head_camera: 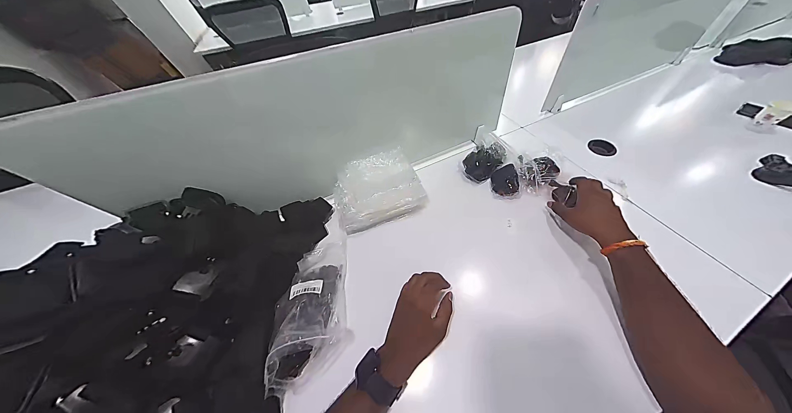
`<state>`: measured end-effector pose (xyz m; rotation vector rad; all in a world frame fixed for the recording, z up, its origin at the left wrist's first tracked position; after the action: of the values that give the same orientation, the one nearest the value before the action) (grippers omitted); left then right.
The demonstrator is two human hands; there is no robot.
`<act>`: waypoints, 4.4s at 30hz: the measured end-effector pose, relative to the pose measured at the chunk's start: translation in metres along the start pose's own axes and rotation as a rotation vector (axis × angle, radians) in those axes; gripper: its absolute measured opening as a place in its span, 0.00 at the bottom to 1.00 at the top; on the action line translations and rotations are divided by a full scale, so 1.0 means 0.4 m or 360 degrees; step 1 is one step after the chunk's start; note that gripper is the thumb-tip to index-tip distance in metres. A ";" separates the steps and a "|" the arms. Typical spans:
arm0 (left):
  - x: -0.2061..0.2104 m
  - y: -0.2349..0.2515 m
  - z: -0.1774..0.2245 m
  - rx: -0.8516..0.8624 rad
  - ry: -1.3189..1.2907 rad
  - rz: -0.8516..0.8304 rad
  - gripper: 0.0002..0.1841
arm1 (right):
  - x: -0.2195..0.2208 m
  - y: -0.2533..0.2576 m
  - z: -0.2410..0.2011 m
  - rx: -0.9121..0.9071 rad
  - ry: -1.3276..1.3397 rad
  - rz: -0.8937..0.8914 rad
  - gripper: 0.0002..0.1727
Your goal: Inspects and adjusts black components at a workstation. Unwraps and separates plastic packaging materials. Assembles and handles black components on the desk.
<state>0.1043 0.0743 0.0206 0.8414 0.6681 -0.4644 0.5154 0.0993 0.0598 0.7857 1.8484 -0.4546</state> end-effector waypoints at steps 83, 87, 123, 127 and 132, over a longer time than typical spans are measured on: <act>-0.055 -0.003 -0.072 -0.0372 -0.0221 0.0275 0.12 | 0.223 -0.395 -0.337 -0.1198 0.0520 -0.0529 0.23; -0.035 -0.003 -0.072 -0.0385 -0.0325 0.0159 0.16 | 0.218 -0.415 -0.345 -0.1319 0.0469 -0.0447 0.19; -0.078 0.017 -0.031 -0.0012 -0.0724 0.0376 0.18 | 0.096 -0.212 -0.247 -0.0783 0.0880 -0.0063 0.15; -0.033 0.016 -0.040 0.0017 -0.1038 0.0146 0.19 | 0.157 -0.235 -0.270 -0.0757 0.1138 -0.0435 0.13; -0.032 0.014 -0.048 -0.0028 -0.1132 0.0119 0.18 | 0.205 -0.298 -0.315 -0.0876 0.1440 -0.0922 0.13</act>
<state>0.0920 0.0946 0.0231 0.6207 -0.0154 -0.6418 0.3271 0.1185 0.0292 0.0202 2.8783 0.1223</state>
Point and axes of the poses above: each hand's wrist, its own y-axis towards the middle knuckle, its own x-axis out of the palm, z = x × y, the point moved 10 cm from there along y, towards the middle knuckle, and after that the axes turned 10 degrees about x, right-handed, at the moved point
